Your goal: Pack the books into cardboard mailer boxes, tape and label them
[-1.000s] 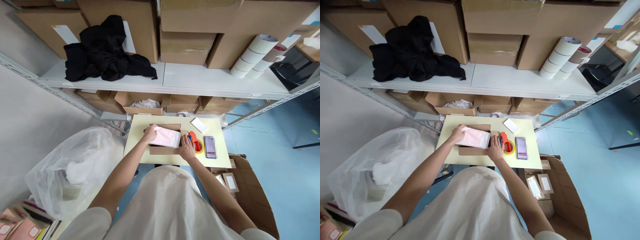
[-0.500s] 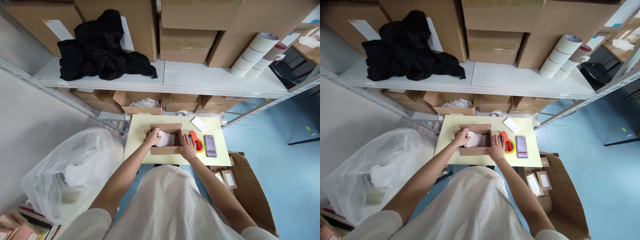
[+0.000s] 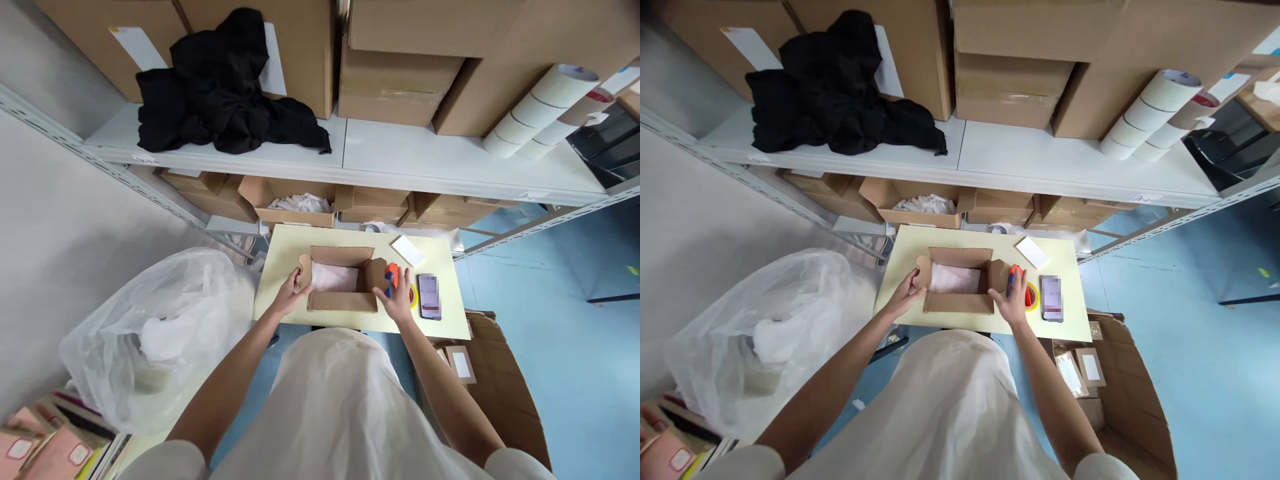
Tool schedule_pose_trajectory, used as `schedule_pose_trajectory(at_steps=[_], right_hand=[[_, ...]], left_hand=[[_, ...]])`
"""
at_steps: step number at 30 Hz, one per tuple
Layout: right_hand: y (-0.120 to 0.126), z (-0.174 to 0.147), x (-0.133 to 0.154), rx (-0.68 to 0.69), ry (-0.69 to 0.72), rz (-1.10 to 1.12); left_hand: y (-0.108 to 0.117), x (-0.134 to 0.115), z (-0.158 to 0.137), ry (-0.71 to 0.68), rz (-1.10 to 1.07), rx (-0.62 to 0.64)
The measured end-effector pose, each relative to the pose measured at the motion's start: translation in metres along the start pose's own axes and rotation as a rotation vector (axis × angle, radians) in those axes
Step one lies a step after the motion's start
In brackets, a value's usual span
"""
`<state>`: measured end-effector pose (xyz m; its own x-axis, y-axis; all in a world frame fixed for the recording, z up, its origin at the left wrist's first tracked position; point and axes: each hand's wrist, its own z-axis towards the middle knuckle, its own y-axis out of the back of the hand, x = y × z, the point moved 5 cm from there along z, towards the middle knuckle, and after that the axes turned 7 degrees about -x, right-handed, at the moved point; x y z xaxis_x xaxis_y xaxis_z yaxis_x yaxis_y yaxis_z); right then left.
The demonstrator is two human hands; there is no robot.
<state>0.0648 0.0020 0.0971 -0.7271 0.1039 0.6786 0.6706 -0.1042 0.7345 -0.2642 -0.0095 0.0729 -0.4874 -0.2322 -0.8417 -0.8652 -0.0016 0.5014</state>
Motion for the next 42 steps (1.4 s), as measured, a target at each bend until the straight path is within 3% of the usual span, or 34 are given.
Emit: schedule_pose_trajectory(at_steps=[2, 5, 8, 11, 14, 18, 23, 27, 30, 35, 42], right_hand=[[0.003, 0.002, -0.004, 0.081, -0.042, 0.116], [-0.002, 0.003, 0.003, 0.361, 0.121, 0.128], [-0.006, 0.001, 0.012, 0.582, 0.369, -0.028], [-0.007, 0.005, 0.012, 0.654, 0.493, -0.247], [-0.006, 0.011, 0.012, 0.655, 0.54, -0.368], [-0.007, 0.017, 0.014, 0.619, 0.486, -0.286], [-0.015, 0.029, 0.017, 0.357, 0.28, -0.02], [-0.022, 0.039, 0.015, 0.199, 0.156, -0.025], [-0.02, 0.05, 0.024, 0.165, 0.234, -0.189], [-0.015, 0.063, 0.05, 0.306, 0.432, -0.382], [-0.022, 0.035, 0.049, 0.343, 0.514, -0.502]], left_hand=[[-0.005, -0.004, -0.002, -0.079, -0.03, 0.082], [-0.007, -0.017, -0.005, -0.281, 0.09, 0.247], [-0.006, -0.023, -0.007, -0.469, 0.357, 0.391], [-0.004, -0.022, -0.002, -0.556, 0.561, 0.439], [-0.004, -0.02, 0.002, -0.563, 0.613, 0.415], [-0.006, -0.019, 0.002, -0.519, 0.49, 0.319], [-0.014, -0.012, 0.003, -0.312, 0.23, 0.077], [-0.024, -0.009, 0.003, -0.185, 0.063, -0.112], [-0.031, -0.011, 0.003, -0.153, 0.092, -0.126], [-0.036, -0.013, 0.003, -0.075, 0.159, -0.071], [-0.035, -0.008, 0.004, -0.073, 0.065, -0.028]])
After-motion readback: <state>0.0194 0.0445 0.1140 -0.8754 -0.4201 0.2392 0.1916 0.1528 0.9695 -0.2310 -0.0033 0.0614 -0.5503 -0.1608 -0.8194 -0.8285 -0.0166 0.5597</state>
